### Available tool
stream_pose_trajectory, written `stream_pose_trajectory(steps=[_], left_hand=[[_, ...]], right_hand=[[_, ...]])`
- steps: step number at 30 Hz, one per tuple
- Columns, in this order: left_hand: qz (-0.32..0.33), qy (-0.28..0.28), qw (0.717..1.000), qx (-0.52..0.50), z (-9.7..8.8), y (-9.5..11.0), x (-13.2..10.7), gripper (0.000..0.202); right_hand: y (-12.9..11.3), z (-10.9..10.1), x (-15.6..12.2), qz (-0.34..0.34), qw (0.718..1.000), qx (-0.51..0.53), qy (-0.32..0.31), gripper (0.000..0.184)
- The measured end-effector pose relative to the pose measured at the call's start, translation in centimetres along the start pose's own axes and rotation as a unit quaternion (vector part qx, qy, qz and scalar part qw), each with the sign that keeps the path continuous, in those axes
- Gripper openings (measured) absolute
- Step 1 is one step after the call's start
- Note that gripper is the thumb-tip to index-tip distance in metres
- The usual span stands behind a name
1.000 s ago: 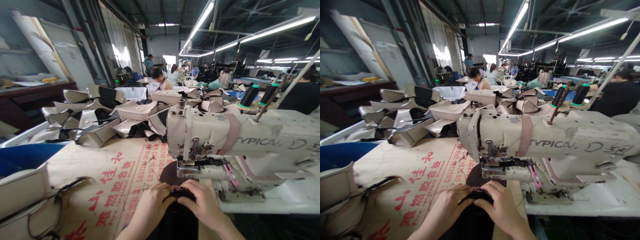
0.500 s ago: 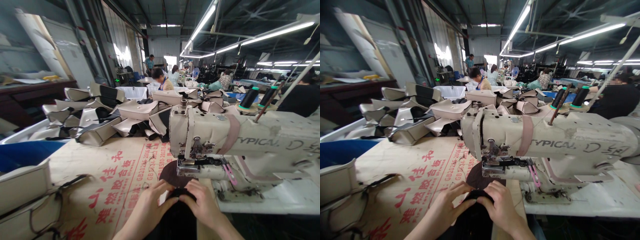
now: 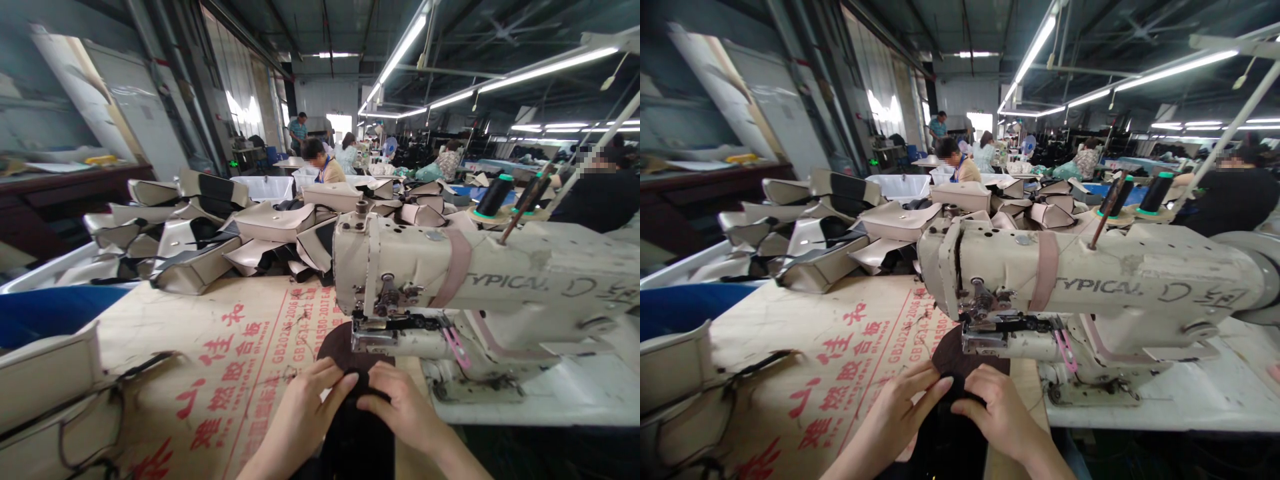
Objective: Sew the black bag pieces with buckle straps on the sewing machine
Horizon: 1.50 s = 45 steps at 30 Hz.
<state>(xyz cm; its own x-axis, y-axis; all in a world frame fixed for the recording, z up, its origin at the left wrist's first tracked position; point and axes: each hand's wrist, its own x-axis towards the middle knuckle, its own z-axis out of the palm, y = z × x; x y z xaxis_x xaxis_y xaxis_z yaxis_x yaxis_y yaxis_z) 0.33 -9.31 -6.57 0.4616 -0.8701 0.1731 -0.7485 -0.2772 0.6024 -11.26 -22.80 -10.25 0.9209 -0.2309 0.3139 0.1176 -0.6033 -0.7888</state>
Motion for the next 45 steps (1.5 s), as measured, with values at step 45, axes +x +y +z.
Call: stream_pose_trajectory(steps=[45], left_hand=[[0.073,-0.108,0.991,-0.022,-2.4,-2.8,-1.1,0.032]], right_hand=[[-1.0,2.5,-1.5,-0.020,0.991,-0.088,0.100,0.018]])
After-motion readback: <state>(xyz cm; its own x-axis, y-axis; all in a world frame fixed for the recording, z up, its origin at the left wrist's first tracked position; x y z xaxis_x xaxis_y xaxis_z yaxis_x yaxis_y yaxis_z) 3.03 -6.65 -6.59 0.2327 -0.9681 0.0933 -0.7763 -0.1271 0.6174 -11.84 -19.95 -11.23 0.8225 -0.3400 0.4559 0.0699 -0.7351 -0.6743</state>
